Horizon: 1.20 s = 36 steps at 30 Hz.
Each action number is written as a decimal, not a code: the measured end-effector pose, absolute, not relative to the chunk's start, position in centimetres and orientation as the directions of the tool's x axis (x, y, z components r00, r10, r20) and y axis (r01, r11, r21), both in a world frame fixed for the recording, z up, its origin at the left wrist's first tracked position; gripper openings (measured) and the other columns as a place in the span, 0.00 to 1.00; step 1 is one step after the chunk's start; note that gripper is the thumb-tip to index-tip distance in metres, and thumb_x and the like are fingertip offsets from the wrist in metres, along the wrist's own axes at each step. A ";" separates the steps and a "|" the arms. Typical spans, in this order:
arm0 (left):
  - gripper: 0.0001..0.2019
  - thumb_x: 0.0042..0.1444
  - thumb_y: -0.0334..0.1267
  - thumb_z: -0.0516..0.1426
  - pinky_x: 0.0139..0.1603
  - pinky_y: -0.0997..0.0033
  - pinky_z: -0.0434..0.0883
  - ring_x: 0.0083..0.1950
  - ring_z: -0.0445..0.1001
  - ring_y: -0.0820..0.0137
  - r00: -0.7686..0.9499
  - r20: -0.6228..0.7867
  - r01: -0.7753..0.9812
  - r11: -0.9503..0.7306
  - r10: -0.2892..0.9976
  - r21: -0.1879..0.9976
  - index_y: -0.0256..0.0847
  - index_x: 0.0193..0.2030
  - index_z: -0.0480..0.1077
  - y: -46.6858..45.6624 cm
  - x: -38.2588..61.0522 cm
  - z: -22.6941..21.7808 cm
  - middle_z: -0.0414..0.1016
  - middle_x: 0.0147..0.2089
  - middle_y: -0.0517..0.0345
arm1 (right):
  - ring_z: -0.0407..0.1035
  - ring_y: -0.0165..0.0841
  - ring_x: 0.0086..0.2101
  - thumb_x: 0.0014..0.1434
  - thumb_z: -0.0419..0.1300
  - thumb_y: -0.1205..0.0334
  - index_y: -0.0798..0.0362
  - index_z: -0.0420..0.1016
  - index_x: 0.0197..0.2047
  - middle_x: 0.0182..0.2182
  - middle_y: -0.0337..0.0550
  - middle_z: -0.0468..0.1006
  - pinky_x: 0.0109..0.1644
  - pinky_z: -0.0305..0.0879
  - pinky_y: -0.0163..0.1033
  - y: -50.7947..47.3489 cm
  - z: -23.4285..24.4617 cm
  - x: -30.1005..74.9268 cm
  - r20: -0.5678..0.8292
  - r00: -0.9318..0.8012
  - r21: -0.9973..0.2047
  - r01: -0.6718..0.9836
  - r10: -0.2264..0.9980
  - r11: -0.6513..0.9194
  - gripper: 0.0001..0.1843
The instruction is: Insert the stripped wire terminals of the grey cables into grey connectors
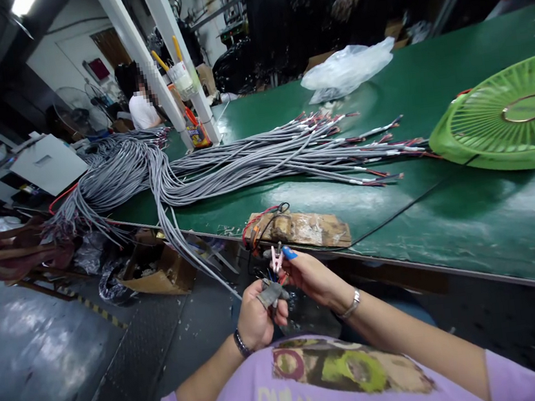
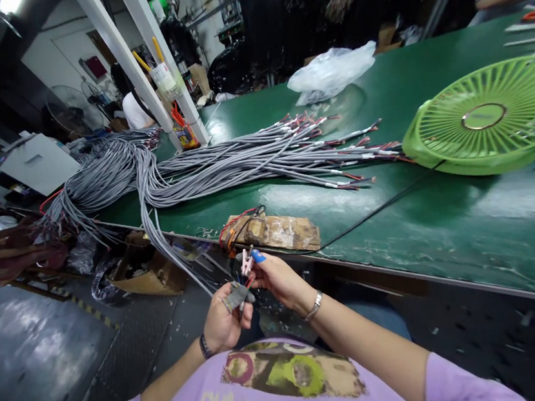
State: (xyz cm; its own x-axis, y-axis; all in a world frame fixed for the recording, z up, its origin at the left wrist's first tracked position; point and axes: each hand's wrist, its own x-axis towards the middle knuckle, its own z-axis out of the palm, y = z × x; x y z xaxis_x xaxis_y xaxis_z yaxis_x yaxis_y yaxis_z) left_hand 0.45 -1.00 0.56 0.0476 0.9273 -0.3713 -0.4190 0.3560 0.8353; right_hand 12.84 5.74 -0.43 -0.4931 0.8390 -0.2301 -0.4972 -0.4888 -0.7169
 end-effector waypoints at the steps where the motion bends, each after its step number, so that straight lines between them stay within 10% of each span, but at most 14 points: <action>1: 0.14 0.43 0.45 0.61 0.11 0.81 0.54 0.10 0.60 0.79 0.051 -0.371 -0.423 0.356 0.927 0.833 0.36 0.25 0.66 -0.9 0.4 0.5 0.68 0.13 0.61 | 0.64 0.26 0.24 0.50 0.63 0.47 0.56 0.75 0.33 0.26 0.40 0.73 0.27 0.64 0.31 5.9 -0.6 12.8 -0.234 -0.505 -0.696 -0.510 0.831 -0.505 0.18; 18: 0.12 0.43 0.44 0.61 0.10 0.81 0.55 0.10 0.60 0.78 0.033 -0.379 -0.434 0.354 0.925 0.828 0.37 0.26 0.66 -1.2 0.4 0.2 0.68 0.13 0.61 | 0.66 0.27 0.25 0.52 0.59 0.42 0.54 0.74 0.33 0.27 0.42 0.75 0.28 0.64 0.32 5.8 -1.3 12.6 -0.264 -0.572 -0.554 -0.569 0.777 -0.608 0.21; 36: 0.16 0.46 0.48 0.61 0.21 0.74 0.67 0.17 0.70 0.72 0.134 -0.317 -0.138 0.334 0.939 0.932 0.35 0.24 0.68 -2.1 0.0 -1.0 0.73 0.17 0.55 | 0.63 0.28 0.24 0.47 0.65 0.52 0.56 0.73 0.25 0.22 0.38 0.73 0.30 0.59 0.34 3.4 -0.9 14.5 -0.057 -0.524 -0.994 -0.051 0.850 -0.098 0.14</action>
State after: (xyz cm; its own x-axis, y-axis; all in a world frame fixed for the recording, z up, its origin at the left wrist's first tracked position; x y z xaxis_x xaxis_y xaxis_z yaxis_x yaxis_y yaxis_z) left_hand 0.00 -2.12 -1.00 0.1342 0.9389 -0.3169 -0.1381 0.3344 0.9322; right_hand 14.54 3.42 -0.92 -0.5241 0.8498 -0.0571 -0.0509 -0.0982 -0.9939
